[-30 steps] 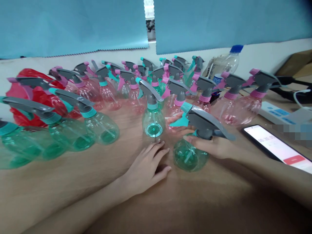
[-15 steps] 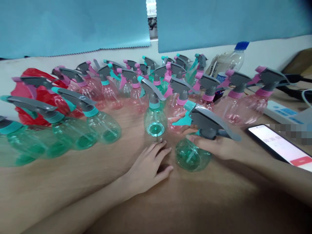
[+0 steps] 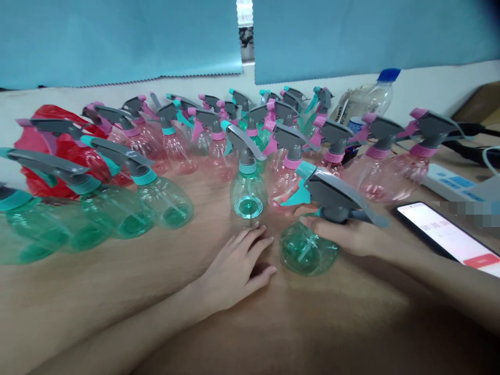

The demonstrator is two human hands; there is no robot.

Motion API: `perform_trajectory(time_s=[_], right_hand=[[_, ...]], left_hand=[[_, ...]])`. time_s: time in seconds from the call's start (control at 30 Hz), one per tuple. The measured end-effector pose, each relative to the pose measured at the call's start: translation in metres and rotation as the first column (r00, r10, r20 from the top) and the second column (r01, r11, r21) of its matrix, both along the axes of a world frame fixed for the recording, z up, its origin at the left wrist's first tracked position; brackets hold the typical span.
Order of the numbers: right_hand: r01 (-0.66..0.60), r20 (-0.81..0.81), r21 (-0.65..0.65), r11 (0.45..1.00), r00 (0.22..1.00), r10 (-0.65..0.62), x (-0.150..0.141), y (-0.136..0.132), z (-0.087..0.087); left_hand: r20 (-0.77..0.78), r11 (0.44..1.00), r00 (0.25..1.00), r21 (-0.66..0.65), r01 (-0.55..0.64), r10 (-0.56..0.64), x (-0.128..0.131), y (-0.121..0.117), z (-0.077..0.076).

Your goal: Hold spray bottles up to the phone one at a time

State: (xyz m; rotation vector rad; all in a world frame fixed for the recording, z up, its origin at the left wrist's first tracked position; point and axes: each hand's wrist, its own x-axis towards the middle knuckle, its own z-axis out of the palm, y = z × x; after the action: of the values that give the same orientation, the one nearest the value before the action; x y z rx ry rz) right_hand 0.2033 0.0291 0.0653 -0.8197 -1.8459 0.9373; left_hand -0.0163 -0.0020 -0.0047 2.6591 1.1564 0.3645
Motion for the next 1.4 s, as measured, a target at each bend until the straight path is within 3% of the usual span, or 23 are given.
perform_trajectory(time_s=[0.37,0.8,1.1,1.4], right_hand=[[0.065,0.052,0.095,0.993,0.996,-0.07,0.0,0.0005,0.003],[-0.053,-0.033,-0.113,0.992,0.998,0.049,-0.0013,0.0014,0.0012],[-0.016,0.033,-0.059,0.998,0.999,0.018,-0.001,0.0014,0.0037],[0.043,0.086,0.023,0.999,0.995,-0.045,0.0021,0.0033,-0.005]], left_hand=[[-0.002,1.0,1.0,-0.004,0.006,-0.006,0.0004,0.0005,0.0018],[-0.008,1.0,1.0,-0.009,0.001,-0.001,0.0007,0.0009,0.0018],[-0.033,1.0,0.999,-0.01,0.002,-0.002,0.001,0.0003,0.0028],[-0.034,1.0,0.999,-0.007,0.005,-0.005,0.0014,0.0015,0.0022]])
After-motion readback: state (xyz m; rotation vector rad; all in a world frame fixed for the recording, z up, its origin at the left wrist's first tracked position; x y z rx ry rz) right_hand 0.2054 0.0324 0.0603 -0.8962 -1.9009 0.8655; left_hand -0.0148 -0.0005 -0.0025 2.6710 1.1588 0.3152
